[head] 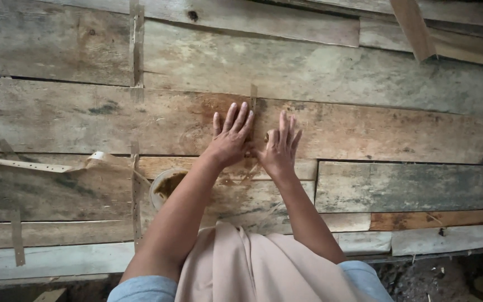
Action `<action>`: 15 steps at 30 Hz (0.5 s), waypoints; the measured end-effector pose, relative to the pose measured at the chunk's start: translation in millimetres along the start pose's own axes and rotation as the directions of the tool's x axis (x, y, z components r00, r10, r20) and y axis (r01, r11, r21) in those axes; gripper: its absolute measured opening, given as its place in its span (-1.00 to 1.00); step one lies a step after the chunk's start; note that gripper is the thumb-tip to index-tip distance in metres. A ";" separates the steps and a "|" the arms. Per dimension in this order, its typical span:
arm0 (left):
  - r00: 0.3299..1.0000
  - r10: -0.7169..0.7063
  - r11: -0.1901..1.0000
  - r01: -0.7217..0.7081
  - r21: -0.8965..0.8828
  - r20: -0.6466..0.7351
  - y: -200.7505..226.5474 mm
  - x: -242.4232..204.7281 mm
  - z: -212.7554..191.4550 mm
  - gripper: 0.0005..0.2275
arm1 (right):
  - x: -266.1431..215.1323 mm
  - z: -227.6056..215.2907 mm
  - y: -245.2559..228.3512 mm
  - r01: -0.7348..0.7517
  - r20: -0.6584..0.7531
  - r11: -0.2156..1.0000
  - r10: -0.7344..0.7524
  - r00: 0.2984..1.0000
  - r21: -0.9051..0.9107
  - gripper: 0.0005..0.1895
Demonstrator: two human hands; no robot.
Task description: Applying glue to thin veneer strips and adhering them to a wooden plank surface to cover gaps or create a finish.
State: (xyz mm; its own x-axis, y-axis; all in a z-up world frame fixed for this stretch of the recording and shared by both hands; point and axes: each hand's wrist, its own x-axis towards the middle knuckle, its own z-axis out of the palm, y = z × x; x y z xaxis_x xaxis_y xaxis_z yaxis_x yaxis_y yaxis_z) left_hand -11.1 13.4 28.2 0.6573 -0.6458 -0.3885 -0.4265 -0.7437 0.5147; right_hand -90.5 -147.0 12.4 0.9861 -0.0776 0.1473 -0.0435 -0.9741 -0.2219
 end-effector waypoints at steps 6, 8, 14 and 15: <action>1.000 -0.012 0.999 0.012 0.029 -0.007 -2.3 3.9 6.9 -0.19 | -14.7 11.0 2.5 0.000 -0.032 0.997 -0.003 0.999 -0.082 -0.32; 1.000 -0.017 1.000 0.017 0.024 -0.008 -1.5 3.2 7.8 -0.21 | -18.9 11.2 1.3 0.004 -0.074 0.998 -0.009 0.997 -0.067 -0.34; 0.999 -0.007 1.000 0.007 0.019 -0.039 2.5 -1.8 2.4 -0.22 | -35.3 0.6 -4.7 0.026 -0.086 0.997 -0.032 0.996 -0.077 -0.29; 0.997 0.001 1.000 0.000 0.018 -0.072 -0.9 2.4 10.6 -0.21 | -41.2 -4.1 -3.3 0.023 0.060 1.000 -0.023 0.998 -0.013 -0.24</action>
State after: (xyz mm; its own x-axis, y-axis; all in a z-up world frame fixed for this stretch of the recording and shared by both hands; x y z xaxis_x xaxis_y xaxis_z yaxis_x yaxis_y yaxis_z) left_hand -15.7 10.7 18.7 0.6997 -0.6325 -0.3324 -0.4372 -0.7469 0.5010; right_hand -131.6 -141.5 11.0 0.9946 -0.0427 0.0942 -0.0225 -0.9783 -0.2061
